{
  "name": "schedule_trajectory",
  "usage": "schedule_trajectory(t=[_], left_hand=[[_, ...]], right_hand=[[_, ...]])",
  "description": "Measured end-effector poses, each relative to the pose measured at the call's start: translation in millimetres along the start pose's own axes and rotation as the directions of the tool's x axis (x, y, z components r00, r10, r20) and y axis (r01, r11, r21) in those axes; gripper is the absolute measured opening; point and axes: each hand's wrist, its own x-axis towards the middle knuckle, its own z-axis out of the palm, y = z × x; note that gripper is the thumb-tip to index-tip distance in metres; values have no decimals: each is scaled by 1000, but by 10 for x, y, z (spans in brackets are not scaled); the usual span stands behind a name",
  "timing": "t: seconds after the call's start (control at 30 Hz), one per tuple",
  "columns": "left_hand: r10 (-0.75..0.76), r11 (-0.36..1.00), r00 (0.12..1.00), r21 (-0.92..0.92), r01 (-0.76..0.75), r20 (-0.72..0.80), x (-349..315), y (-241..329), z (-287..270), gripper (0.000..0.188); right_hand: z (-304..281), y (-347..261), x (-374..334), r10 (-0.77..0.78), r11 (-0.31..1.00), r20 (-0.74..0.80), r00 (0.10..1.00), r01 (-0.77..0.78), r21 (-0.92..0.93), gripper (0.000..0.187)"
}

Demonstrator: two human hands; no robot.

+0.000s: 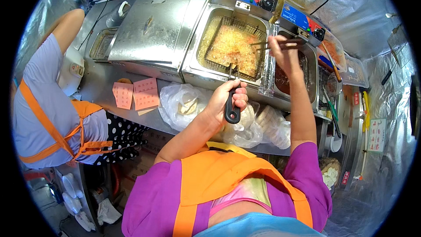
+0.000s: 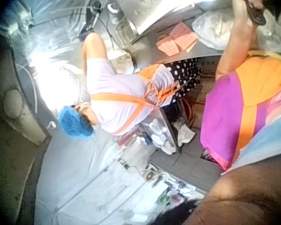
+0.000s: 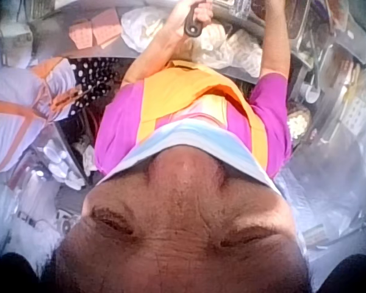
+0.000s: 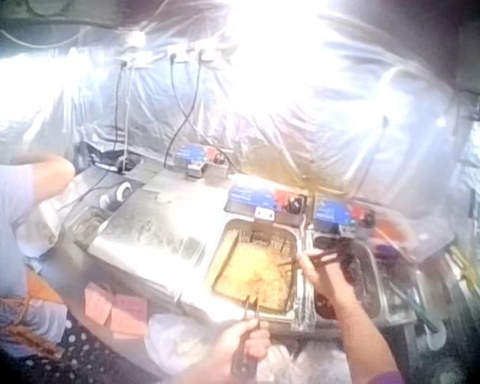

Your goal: The person uses chopsticks, tongs, and a strainer basket to fry various food items in deep fryers, including flipping items and lifting a full basket of fried pieces to drain.

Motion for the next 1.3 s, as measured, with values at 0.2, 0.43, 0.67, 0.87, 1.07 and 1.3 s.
schedule_trajectory(t=[0.2,0.43,0.67,0.87,1.07,1.3], left_hand=[[84,995,992,69,-78,-90,24,28,4,18],[69,996,995,53,-66,-66,-18,63,-3,17],[29,998,996,58,-23,-89,1,34,-12,16],[27,1000,999,-12,-28,-37,-40,128,-61,17],[34,999,995,24,-32,-97,0,80,-2,17],[41,999,996,12,-40,-81,-13,55,-34,17]], right_hand=[[92,-536,-8,74,850,-94,993,-14,527,21],[356,-238,164,-215,966,95,972,197,169,13],[486,-262,321,-396,905,17,918,388,172,17],[-45,-304,102,-83,970,3,997,80,229,19],[64,-183,-270,-7,933,44,999,-9,359,19],[151,-375,-241,-8,879,258,966,-116,462,20]])
